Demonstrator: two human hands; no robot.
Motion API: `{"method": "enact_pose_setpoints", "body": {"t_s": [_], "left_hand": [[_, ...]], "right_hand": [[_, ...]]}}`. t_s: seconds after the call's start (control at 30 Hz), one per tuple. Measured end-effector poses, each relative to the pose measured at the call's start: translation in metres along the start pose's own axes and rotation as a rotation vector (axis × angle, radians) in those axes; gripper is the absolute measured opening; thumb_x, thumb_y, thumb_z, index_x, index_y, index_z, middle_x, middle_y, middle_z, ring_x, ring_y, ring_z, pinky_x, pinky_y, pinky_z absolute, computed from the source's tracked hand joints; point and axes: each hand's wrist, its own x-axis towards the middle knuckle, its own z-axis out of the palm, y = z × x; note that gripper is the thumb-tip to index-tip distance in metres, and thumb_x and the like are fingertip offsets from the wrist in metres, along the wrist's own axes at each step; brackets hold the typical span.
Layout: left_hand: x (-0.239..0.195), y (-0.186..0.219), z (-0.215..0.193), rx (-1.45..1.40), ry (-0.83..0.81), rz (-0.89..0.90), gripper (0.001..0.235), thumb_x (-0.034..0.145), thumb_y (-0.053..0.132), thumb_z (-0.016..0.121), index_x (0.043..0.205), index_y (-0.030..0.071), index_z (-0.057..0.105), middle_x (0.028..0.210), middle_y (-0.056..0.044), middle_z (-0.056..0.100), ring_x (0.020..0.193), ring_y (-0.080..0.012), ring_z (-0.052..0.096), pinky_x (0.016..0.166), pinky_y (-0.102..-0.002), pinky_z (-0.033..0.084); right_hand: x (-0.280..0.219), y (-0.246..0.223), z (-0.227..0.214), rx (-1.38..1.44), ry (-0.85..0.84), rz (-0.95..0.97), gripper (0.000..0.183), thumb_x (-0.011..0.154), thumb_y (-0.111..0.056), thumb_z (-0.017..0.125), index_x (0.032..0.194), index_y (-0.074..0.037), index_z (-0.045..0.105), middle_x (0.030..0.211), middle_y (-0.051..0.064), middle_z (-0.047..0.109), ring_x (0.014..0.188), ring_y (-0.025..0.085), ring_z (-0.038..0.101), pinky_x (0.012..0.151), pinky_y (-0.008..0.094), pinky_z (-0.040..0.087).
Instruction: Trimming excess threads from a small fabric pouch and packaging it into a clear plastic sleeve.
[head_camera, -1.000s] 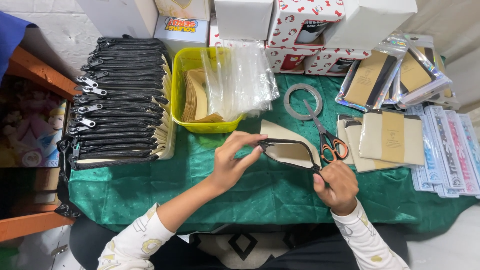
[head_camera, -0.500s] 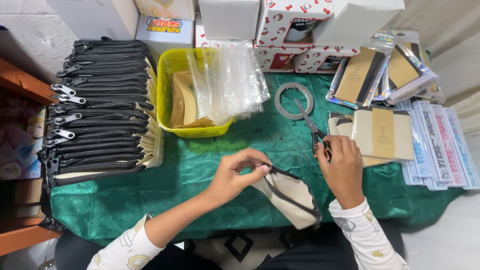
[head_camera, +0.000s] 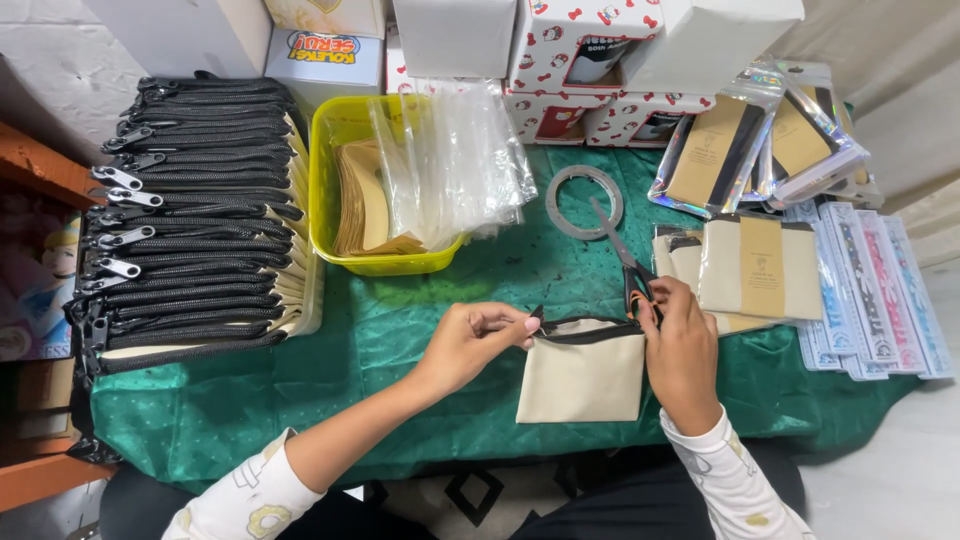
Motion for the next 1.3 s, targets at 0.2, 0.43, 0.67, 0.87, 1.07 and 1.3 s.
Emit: {"method": "enact_pose_setpoints", "body": {"t_s": [0.2,0.43,0.67,0.87,1.07,1.3], "left_hand": [[0.003,-0.002,-0.003,-0.106,0.045,0.051,0.019,0.087,0.007,0.082,0.1,-0.004,0.079,0.082,-0.018,0.08,0.076,-0.0164,0.077,0.08,-0.03,0.065],[-0.005,0.02,-0.004,-0.117,0.182,0.162,0.015,0.085,0.016,0.082,0.088,0.001,0.081,0.08,-0.011,0.078,0.069,-0.0166,0.075,0.073,-0.026,0.068],[-0.012,0.02,0.0,-0.126,0.054,0.249,0.019,0.092,0.014,0.075,0.101,-0.002,0.076,0.086,-0.014,0.08,0.072,-0.0186,0.077,0.072,-0.029,0.069],[-0.014,0.016,-0.002,-0.096,0.01,0.303,0.015,0.095,0.012,0.072,0.1,-0.002,0.071,0.086,-0.014,0.078,0.073,-0.0218,0.077,0.071,-0.03,0.068],[-0.017,0.023,-0.004,-0.103,-0.012,0.352,0.013,0.097,0.012,0.071,0.1,0.0,0.071,0.088,-0.015,0.077,0.073,-0.0246,0.077,0.069,-0.031,0.068],[-0.022,0.028,-0.004,-0.098,-0.06,0.381,0.014,0.097,0.012,0.071,0.097,-0.002,0.073,0.09,-0.016,0.075,0.075,-0.0237,0.075,0.07,-0.03,0.068]], "right_hand": [[0.004,-0.013,-0.034,0.693,0.07,0.109,0.056,0.097,0.009,0.062,0.149,-0.001,0.041,0.108,0.019,0.061,0.094,0.027,0.067,0.096,0.042,0.05],[-0.052,-0.006,0.003,0.915,-0.142,-0.192,0.057,0.1,-0.026,0.06,0.149,-0.004,0.041,0.098,0.01,0.072,0.089,0.019,0.075,0.09,0.034,0.065],[-0.076,-0.034,0.015,0.728,-0.351,-0.238,0.056,0.097,-0.021,0.063,0.149,-0.009,0.046,0.101,0.008,0.072,0.074,0.012,0.08,0.073,0.024,0.065],[-0.061,-0.047,0.009,0.463,-0.144,-0.385,0.066,0.085,-0.036,0.079,0.14,-0.008,0.054,0.094,0.001,0.068,0.071,0.017,0.058,0.077,0.034,0.054],[-0.052,-0.048,0.008,0.411,-0.071,-0.445,0.066,0.085,-0.029,0.079,0.142,-0.008,0.055,0.1,0.002,0.071,0.068,0.016,0.057,0.075,0.034,0.051],[-0.041,-0.05,0.005,0.328,0.08,-0.588,0.065,0.088,-0.032,0.078,0.14,0.002,0.058,0.083,0.005,0.07,0.064,0.017,0.057,0.067,0.037,0.047]]}}
